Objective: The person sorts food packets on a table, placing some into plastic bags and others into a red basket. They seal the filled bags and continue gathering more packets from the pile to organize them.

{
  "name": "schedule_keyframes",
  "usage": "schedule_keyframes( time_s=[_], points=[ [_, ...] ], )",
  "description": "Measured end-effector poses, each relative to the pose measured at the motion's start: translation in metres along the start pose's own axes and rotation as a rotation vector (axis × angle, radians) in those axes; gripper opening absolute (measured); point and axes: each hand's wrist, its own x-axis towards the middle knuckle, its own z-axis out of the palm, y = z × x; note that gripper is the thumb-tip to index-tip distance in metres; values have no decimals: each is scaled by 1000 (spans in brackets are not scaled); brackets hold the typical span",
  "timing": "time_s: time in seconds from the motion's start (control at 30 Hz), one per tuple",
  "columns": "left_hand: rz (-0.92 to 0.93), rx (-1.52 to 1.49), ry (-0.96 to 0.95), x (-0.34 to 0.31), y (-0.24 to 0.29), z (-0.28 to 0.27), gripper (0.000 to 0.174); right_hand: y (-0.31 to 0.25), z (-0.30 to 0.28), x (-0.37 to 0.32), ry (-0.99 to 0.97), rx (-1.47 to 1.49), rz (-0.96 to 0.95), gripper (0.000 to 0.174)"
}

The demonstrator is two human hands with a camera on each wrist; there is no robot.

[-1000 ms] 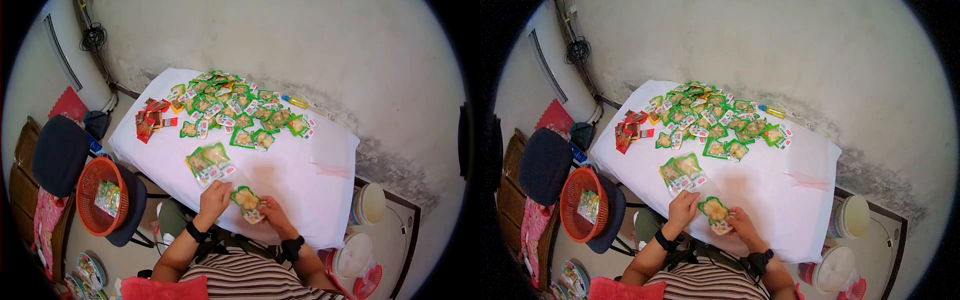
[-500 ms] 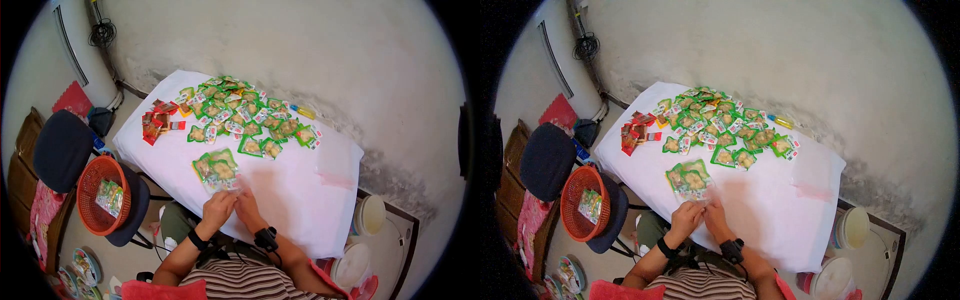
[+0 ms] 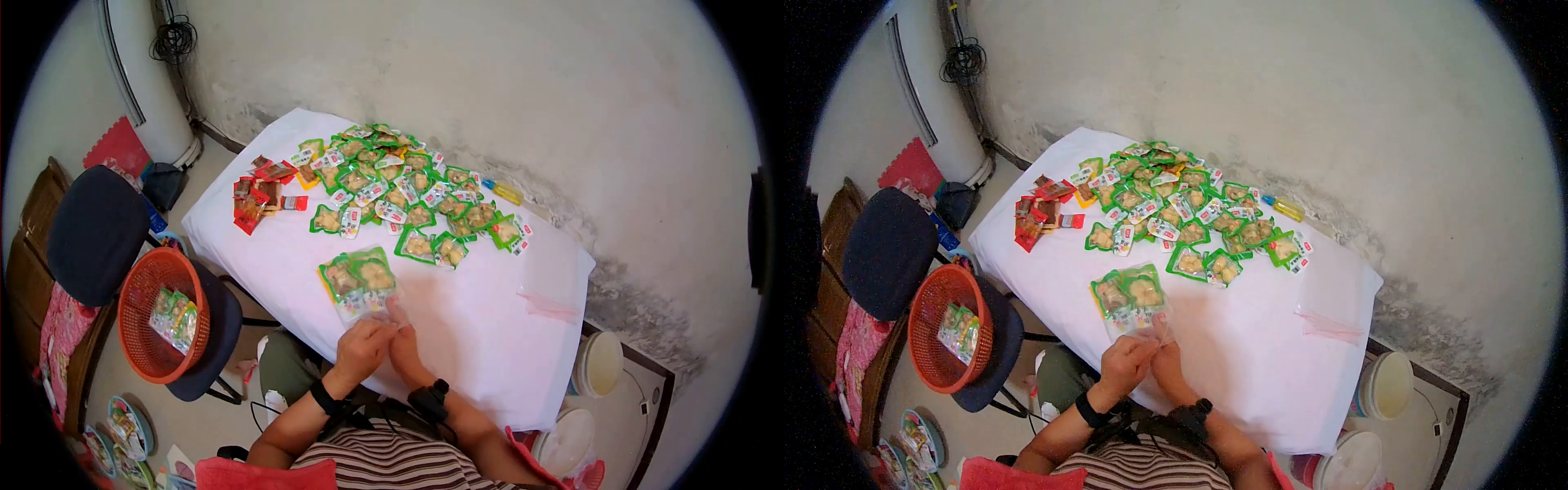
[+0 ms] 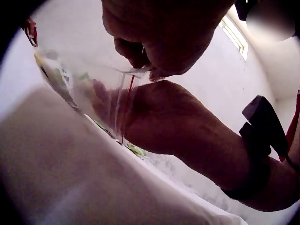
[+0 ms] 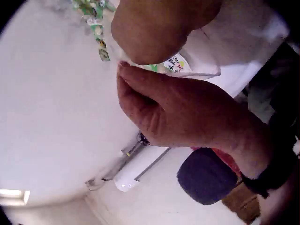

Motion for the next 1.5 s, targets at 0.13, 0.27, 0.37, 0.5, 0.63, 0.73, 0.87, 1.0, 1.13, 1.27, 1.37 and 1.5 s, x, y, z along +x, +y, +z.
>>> schedule_keyframes(
  time_s=[0.13,0.27,0.37,0.5,0.63,0.73,0.87,1.0,1.13,1.27,1.37,1.5],
  points=[
    [-1,17,-29,-2,0,1,21,-3,13,22,-172,-752,-538,56],
    [19,40,-58,-5,-3,0,22,17,-8,44,-233,-619,-348,59],
    [-3,38,-84,-8,1,-4,28,14,-30,29,-160,-1305,-890,60],
    [-22,68,-198,-32,-4,-10,35,-45,-43,-26,-342,-1174,-471,59],
    [-24,92,-256,-50,-6,-15,39,-87,-47,-43,-63,-1119,-272,51],
    [-21,195,-242,-57,-4,-16,40,-100,-43,-31,-85,-1377,-588,47],
    [0,358,-252,-71,-22,-16,38,-87,-54,-14,-326,-1691,-768,40],
    [18,356,-275,-74,-28,-27,27,-81,-64,-7,-376,-1715,-812,34],
    [1,295,-239,-68,-22,-40,25,-87,-60,-7,-293,-1608,-901,15],
    [-47,233,-105,-54,-11,-57,21,-104,-53,-12,-271,-1427,-972,12],
    [-74,200,-42,-42,-4,-68,18,-120,-41,-21,-257,-1427,-979,8],
    [-81,141,1,-32,-2,-73,13,-128,-41,-26,-250,-1349,-957,8]
  ],
)
